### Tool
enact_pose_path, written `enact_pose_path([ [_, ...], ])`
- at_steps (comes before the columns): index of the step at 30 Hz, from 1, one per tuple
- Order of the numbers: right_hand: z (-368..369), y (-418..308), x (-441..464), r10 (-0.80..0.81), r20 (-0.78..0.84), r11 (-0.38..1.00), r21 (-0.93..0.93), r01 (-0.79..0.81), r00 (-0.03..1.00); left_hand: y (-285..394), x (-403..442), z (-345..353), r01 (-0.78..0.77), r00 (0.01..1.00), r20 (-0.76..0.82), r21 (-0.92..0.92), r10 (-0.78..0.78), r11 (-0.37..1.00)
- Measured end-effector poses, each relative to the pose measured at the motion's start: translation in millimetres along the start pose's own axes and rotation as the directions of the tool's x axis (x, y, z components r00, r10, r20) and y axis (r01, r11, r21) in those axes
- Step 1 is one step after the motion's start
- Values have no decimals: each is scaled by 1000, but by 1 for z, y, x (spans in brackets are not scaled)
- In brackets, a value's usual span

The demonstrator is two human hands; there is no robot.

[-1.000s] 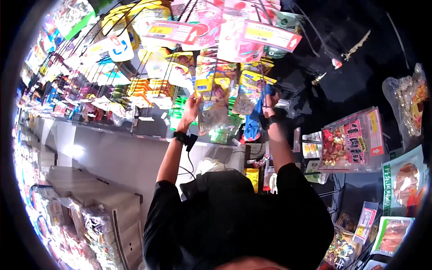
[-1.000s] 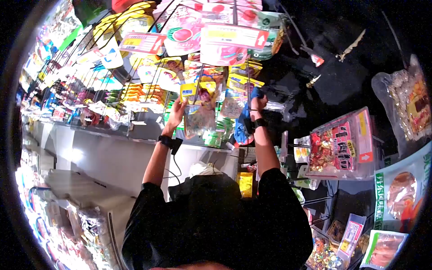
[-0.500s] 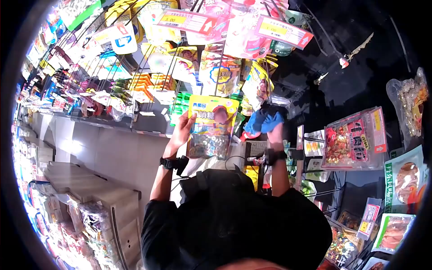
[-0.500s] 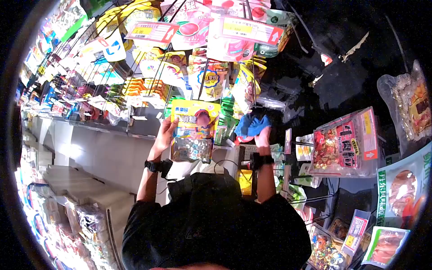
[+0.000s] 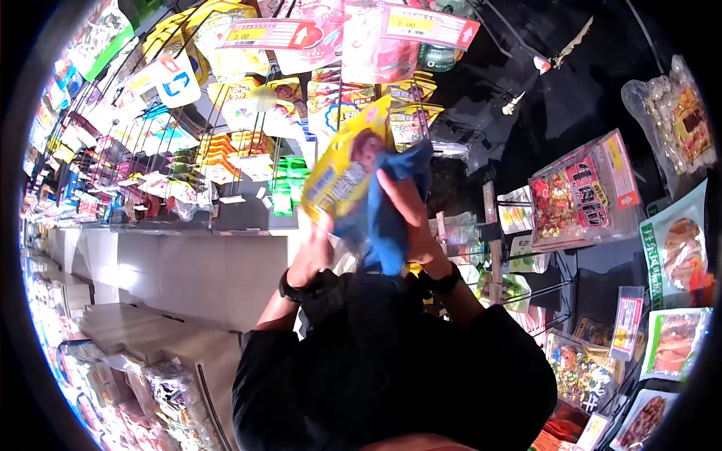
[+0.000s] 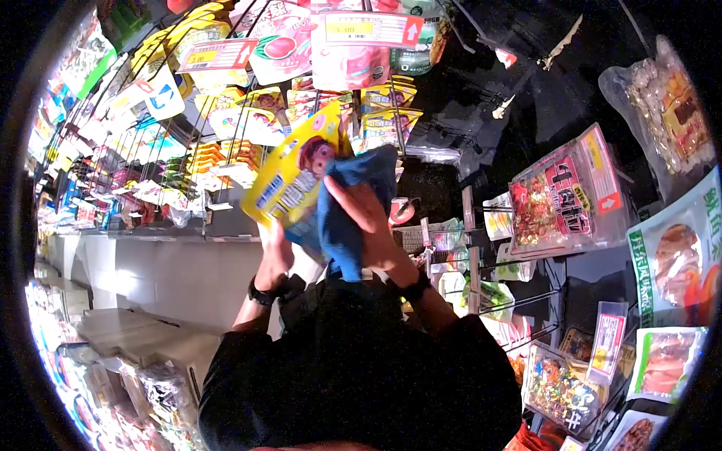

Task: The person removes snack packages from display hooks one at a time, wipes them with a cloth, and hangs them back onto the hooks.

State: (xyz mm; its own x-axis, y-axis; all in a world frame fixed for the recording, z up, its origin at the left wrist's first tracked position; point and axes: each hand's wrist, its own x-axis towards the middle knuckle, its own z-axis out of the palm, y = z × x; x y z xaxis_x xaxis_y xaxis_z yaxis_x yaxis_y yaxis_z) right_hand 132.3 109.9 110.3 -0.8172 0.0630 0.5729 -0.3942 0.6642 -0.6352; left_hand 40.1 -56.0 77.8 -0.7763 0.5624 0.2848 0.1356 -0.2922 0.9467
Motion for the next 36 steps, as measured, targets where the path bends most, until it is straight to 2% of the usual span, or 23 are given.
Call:
enact_pose_path([
  [3,34,20,5,98,-199,970,236,-49,975,27,17,16,-336,926,155,-85,345,938],
  [4,43,20,3,177,-203,928,361,-95,963,30,24,7,-401,892,248,44,378,915],
  [7,68,6,-11,261,-113,753,646,-129,959,31,31,2,-505,861,284,371,423,780],
  [8,75,1,-15,278,-78,673,727,-136,957,27,32,3,-494,869,212,327,447,806],
  [10,81,-8,-9,306,-29,687,699,-200,952,25,32,0,-436,897,193,235,397,869],
  [11,80,3,-3,164,-44,835,538,-115,986,8,20,-3,-293,940,225,140,258,946],
  [12,68,2,14,155,40,890,427,-157,987,-9,8,-6,-126,961,252,51,110,991],
  [13,64,6,28,91,-25,934,350,-77,996,-27,-4,-8,46,961,274,-23,-38,999],
  [15,58,24,53,-1,-75,961,277,22,997,-24,-8,0,47,956,291,-25,-38,999],
  [17,51,25,64,-42,-25,957,285,47,999,-44,-10,1,125,976,196,-137,-97,983],
  [18,55,13,64,-24,-42,938,346,37,999,-49,-4,-1,75,990,134,-182,-51,980],
  [19,63,10,58,27,19,983,179,-30,999,-55,3,-3,20,997,71,-220,-5,975],
  [20,73,13,47,88,71,996,2,-89,994,-60,6,-5,191,969,-26,-544,-244,817],
  [22,91,17,32,-14,-4,1000,-26,14,1000,-10,21,-10,160,985,50,-636,-167,755],
  [23,100,19,25,-65,-41,997,-45,63,997,-7,24,-9,199,966,1,-645,-260,738],
  [26,68,-12,70,-47,66,997,66,43,997,-3,9,3,232,957,-3,-586,-289,776],
  [27,70,-5,80,-17,44,1000,-4,17,999,-2,8,4,267,947,13,-590,-322,762],
  [29,68,7,100,-151,15,981,126,148,988,1,7,5,336,921,44,-597,-388,728],
  [32,77,9,86,-217,11,972,93,215,976,5,12,0,313,901,98,-822,-423,476],
  [33,76,9,75,-104,105,994,42,100,989,21,13,7,357,798,-39,-773,-601,525],
  [34,77,8,62,12,194,1000,-19,-9,981,-35,1,-15,260,960,269,-960,-82,-105],
  [35,92,15,37,-19,131,1000,-6,20,991,-12,12,-4,168,935,35,-920,-354,354],
  [36,85,-3,28,-18,111,999,32,14,994,-38,7,-20,189,950,-17,-767,-313,613],
])
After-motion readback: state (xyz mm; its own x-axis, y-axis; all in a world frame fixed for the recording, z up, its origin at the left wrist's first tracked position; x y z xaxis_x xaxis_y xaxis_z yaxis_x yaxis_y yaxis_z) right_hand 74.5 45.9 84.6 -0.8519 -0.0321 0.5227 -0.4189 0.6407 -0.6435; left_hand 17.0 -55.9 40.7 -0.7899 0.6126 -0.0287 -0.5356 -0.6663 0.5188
